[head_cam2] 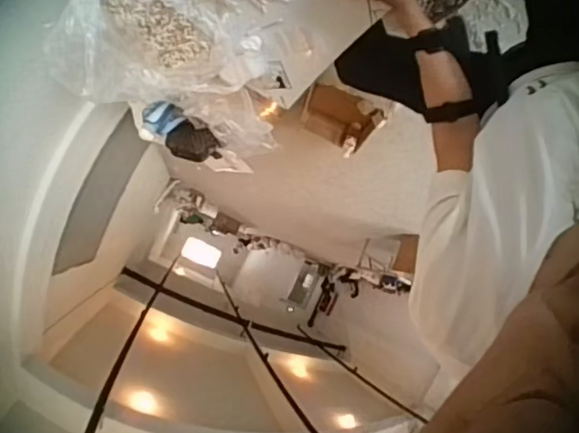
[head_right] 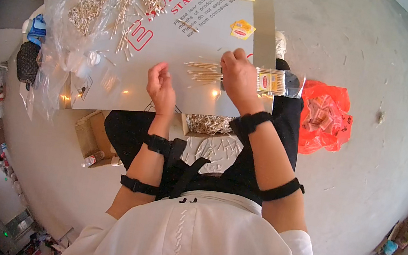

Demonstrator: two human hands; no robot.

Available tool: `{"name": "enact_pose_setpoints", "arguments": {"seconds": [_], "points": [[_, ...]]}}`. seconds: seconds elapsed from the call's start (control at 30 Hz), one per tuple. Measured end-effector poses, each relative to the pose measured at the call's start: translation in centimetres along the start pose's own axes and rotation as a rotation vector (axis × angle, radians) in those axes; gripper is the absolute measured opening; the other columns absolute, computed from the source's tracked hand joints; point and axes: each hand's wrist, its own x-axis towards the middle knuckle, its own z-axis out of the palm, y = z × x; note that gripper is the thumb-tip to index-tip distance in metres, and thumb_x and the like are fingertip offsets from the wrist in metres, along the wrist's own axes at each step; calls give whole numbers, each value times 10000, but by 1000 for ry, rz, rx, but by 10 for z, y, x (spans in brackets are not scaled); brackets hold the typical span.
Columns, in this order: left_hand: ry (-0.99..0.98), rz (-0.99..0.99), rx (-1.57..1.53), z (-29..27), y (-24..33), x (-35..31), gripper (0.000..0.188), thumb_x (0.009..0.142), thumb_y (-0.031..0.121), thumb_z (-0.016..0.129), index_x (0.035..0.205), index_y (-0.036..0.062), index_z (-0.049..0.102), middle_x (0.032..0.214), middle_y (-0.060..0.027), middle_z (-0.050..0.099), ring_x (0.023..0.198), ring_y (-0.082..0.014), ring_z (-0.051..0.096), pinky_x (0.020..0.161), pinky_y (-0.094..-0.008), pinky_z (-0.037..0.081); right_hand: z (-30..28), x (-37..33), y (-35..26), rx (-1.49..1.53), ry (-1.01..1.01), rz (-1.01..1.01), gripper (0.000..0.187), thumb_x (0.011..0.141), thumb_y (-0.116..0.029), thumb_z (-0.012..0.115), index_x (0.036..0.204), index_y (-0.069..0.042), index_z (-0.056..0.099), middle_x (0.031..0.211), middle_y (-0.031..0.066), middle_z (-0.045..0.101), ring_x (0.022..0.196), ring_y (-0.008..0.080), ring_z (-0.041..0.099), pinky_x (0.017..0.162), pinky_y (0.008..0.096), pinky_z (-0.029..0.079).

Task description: The person is packaging small white swabs into plastic bags.

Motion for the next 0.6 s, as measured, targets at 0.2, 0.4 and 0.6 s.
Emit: {"name": "enact_pose_setpoints", "arguments": {"seconds": [0.2, 0.4, 0.6], "points": [[94, -38, -226, 10, 13, -25, 337, 865, -26, 504, 1197, 19, 538, 1237, -123, 499, 1084, -228, 498, 918, -380, 419, 16, 22, 9, -208, -125, -213, 8, 798, -56, 577, 793, -55, 571, 808, 111, 542, 818, 304, 613, 656, 406, 519], [-118, 293, 450, 0, 9, 12, 412, 754, -67, 521, 1142, 59, 585, 1194, -150, 519, 1103, -316, 477, 966, -453, 361, 17, 18, 9, -36, -107, -164, 32, 790, -52, 618, 772, -70, 598, 831, 79, 562, 783, 304, 611, 642, 400, 497], [-214, 256, 335, -3, 4, 3, 325, 828, 21, 545, 1151, 51, 566, 1217, -142, 527, 1157, -315, 459, 1006, -436, 347, 11, 10, 12, 137, -34, -165, 65, 839, -45, 591, 879, -47, 642, 957, 94, 598, 848, 269, 616, 709, 351, 503]]}}
